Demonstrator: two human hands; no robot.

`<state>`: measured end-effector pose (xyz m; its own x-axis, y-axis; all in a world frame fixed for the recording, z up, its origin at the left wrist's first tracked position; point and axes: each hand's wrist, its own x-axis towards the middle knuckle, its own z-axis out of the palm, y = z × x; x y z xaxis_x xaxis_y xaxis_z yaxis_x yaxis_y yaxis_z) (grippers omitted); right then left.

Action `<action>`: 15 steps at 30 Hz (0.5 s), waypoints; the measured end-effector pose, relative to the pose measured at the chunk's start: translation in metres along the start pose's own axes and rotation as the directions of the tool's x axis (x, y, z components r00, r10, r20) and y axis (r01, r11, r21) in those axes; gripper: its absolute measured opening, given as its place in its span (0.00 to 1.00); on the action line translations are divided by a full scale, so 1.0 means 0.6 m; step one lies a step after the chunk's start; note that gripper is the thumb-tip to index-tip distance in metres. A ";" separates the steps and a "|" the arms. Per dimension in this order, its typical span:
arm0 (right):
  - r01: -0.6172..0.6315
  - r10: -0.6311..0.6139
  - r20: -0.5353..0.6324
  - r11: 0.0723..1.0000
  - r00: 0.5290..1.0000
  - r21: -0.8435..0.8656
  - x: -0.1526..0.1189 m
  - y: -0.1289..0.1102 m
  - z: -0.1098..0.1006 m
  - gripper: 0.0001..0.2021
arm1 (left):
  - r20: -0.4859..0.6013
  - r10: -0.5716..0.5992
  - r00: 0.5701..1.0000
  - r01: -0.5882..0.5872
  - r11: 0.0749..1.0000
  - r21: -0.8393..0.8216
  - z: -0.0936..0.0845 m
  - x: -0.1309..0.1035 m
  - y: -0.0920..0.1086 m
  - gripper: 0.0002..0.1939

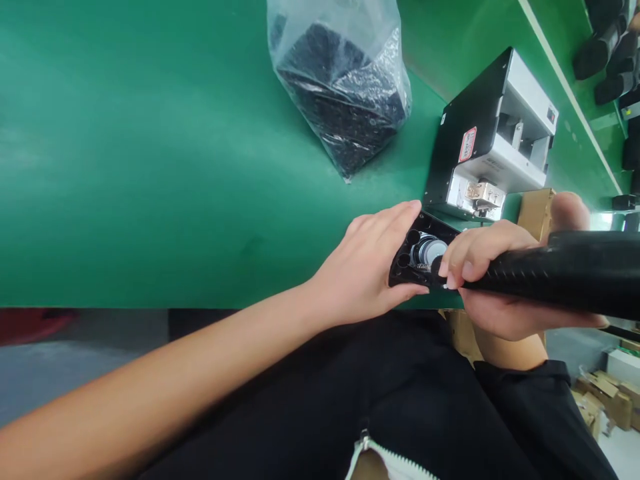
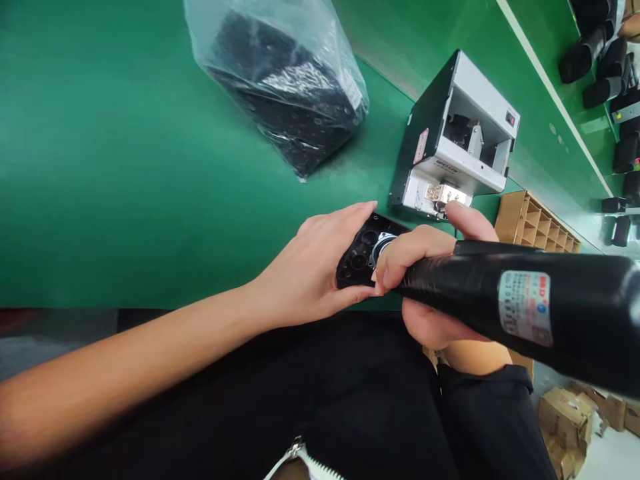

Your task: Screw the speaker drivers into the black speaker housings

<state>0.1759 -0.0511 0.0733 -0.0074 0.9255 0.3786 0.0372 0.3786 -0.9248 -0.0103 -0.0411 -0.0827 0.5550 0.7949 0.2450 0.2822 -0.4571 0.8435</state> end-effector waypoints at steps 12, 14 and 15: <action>0.004 -0.003 0.016 1.000 1.000 -0.017 -0.006 0.023 -0.007 0.27 | 0.015 0.027 1.000 -0.026 0.999 -0.024 -0.001 0.005 0.006 0.65; -0.002 0.002 0.009 1.000 1.000 -0.024 -0.006 0.023 -0.006 0.26 | -0.014 0.031 0.999 -0.031 0.999 -0.019 0.007 0.004 0.006 0.66; -0.001 0.002 0.004 0.999 1.000 -0.038 -0.006 0.023 -0.005 0.27 | -0.035 0.031 0.999 -0.031 0.999 -0.016 0.011 0.004 0.006 0.67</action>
<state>0.1792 -0.0493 0.0594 -0.0116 0.9261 0.3770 0.0751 0.3768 -0.9233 -0.0026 -0.0436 -0.0823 0.5358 0.7939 0.2875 0.2521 -0.4754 0.8429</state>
